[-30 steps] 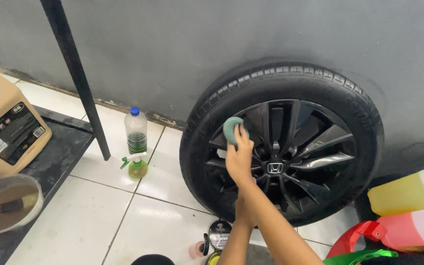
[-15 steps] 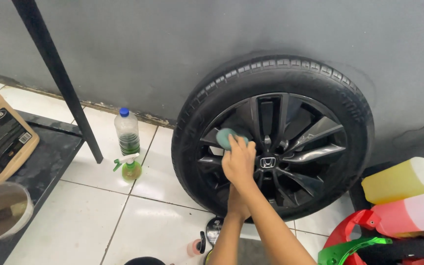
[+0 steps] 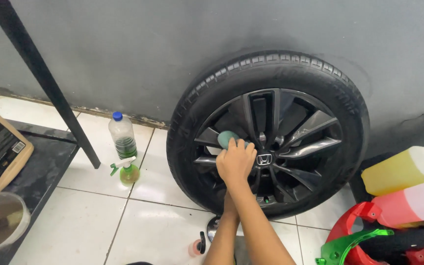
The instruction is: The person cleans a car wheel using a sponge and cleaning solution. They scrub the spokes and rim of the wheel in a circular motion, focusing on the center and outer edges.
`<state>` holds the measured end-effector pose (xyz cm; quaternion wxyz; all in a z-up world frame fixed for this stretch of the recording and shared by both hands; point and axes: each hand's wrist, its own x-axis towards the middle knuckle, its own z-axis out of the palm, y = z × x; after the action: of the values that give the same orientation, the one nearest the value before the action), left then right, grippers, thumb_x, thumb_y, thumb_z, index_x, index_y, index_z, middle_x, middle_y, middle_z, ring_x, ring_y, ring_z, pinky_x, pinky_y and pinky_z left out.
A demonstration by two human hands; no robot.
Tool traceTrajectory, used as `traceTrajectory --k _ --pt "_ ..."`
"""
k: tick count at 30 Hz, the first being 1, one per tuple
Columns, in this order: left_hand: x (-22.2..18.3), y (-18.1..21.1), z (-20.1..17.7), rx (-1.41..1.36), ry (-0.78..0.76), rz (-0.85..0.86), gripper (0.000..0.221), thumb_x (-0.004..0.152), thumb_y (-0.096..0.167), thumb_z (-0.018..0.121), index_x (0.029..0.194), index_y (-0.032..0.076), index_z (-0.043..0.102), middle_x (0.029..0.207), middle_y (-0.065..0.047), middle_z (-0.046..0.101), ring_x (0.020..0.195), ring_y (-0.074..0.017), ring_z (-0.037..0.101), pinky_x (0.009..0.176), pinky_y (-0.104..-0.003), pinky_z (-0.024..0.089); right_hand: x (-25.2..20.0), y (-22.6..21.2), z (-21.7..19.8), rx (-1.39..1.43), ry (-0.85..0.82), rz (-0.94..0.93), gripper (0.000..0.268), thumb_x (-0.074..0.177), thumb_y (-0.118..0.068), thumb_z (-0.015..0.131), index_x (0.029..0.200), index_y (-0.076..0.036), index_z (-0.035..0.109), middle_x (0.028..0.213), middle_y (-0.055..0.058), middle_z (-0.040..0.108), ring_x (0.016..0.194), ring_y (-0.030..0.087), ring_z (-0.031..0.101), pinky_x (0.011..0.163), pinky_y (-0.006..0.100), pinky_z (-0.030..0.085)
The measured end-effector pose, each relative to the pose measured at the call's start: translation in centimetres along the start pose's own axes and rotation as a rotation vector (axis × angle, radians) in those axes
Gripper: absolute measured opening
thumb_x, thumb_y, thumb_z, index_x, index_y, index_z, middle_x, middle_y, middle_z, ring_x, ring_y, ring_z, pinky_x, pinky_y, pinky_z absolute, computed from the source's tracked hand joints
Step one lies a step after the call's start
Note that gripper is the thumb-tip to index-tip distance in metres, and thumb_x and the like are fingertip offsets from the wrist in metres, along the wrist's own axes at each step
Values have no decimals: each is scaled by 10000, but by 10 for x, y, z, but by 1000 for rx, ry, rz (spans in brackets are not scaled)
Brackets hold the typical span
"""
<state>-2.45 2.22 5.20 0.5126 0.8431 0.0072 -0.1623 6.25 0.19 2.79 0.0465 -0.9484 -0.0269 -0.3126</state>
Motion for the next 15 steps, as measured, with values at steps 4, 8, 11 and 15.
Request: traceTrajectory --k 4,8,11,15 --pt "-7 5 -15 16 -9 -33 359 814 170 618 1150 59 681 1107 -156 706 1129 -367 647 897 -477 548 18 -19 -40 431 -200 -111 577 817 -76 514 1376 -2 631 1330 231 603 1088 420 490 950 448 391" --pt "-11 15 -36 39 0 -57 333 814 162 606 1113 60 713 1068 -155 733 1097 -374 678 876 -479 560 11 15 -32 252 -240 -61 589 794 -169 545 1368 -123 666 1298 109 646 1086 361 525 938 437 406" --pt "-15 19 -49 55 4 -76 319 814 155 598 1084 60 737 1040 -153 754 1073 -380 701 860 -480 570 3 32 -34 157 -267 14 557 808 -226 537 1340 -180 694 1288 41 672 1078 334 546 940 424 416" --pt "-8 27 -98 152 75 -119 349 791 223 609 1031 16 755 1048 -225 748 1064 -418 702 858 -502 547 10 41 -10 103 -261 58 528 778 -278 548 1270 -252 737 1212 -45 716 1044 298 572 931 413 436"
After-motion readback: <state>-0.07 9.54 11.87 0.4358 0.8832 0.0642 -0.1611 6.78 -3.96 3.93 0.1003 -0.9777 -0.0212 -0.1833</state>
